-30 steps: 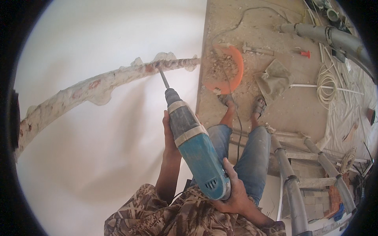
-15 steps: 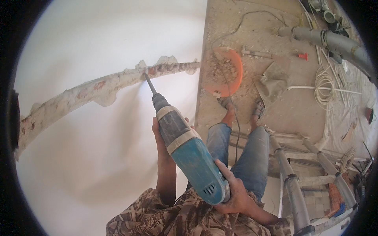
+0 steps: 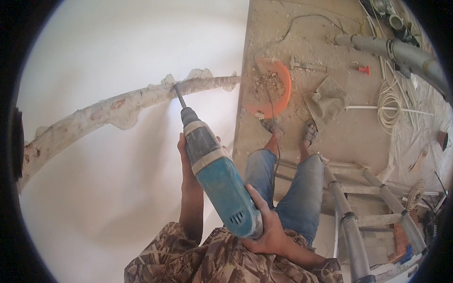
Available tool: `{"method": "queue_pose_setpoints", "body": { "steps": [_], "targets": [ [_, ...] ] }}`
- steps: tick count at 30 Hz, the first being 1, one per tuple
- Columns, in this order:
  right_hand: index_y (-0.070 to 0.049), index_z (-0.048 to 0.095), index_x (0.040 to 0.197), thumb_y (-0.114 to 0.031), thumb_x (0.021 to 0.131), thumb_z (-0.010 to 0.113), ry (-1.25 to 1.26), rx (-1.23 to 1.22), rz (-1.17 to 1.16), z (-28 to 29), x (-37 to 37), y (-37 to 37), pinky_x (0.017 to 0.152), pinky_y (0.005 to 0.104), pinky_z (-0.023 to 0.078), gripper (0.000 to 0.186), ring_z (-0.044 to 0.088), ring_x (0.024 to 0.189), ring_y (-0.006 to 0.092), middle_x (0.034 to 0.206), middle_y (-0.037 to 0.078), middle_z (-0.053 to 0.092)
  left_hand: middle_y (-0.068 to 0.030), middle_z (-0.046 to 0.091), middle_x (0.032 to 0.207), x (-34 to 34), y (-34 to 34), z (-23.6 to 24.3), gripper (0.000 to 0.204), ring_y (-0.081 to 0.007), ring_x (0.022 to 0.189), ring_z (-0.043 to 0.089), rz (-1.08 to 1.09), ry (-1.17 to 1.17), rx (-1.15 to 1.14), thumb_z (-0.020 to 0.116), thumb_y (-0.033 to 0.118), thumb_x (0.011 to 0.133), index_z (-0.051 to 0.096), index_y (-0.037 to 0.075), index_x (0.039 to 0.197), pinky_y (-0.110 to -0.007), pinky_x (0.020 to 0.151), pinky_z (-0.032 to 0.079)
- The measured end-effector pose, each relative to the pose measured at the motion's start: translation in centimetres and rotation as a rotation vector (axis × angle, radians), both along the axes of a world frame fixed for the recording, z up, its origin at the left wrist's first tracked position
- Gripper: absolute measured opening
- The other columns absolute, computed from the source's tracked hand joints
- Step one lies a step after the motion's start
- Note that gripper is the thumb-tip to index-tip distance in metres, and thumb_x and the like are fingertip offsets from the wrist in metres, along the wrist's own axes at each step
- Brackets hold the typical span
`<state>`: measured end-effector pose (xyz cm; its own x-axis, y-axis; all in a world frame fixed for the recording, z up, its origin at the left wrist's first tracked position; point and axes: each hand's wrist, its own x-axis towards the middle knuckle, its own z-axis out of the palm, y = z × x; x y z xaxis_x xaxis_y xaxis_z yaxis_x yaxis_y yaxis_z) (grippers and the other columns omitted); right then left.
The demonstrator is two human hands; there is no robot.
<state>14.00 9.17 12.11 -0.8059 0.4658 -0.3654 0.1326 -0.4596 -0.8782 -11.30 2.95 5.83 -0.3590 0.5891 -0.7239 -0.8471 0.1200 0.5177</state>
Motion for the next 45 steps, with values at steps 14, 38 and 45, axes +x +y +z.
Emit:
{"method": "queue_pose_setpoints", "body": {
  "steps": [14, 38, 45],
  "targets": [
    [0.001, 0.02, 0.157, -0.011, 0.069, 0.081, 0.019, -0.031, 0.002, 0.1, 4.1, 0.3, 0.104, 0.0368, 0.044, 0.108, 0.064, 0.117, 0.0271, 0.126, 0.022, 0.064, -0.0151, 0.069, 0.103, 3.5, 0.4, 1.2, 0.074, -0.0323, 0.091, 0.072, 0.056, 0.168, -0.122, 0.042, 0.073, 0.094, 0.058, 0.007, 0.123, -0.049, 0.082, 0.061],
    [-0.002, 0.025, 0.157, -0.01, 0.07, 0.079, -0.028, -0.013, -0.027, 2.0, 5.5, 0.1, 0.095, 0.0374, 0.052, 0.103, 0.07, 0.107, 0.0324, 0.117, 0.024, 0.068, -0.0153, 0.07, 0.102, 5.8, -0.3, 0.9, 0.071, -0.0325, 0.087, 0.072, 0.1, 0.085, -0.077, 0.042, 0.073, 0.094, 0.061, 0.01, 0.119, -0.048, 0.073, 0.063],
    [-0.001, 0.025, 0.157, -0.008, 0.071, 0.077, -0.001, 0.025, 0.036, 1.6, 4.8, 1.9, 0.097, 0.0344, 0.049, 0.101, 0.069, 0.108, 0.0292, 0.116, 0.022, 0.068, -0.0151, 0.069, 0.103, 5.0, -0.4, 1.0, 0.073, -0.0325, 0.09, 0.071, 0.111, 0.114, -0.085, 0.04, 0.074, 0.094, 0.061, 0.009, 0.12, -0.048, 0.076, 0.062]
  ]
}}
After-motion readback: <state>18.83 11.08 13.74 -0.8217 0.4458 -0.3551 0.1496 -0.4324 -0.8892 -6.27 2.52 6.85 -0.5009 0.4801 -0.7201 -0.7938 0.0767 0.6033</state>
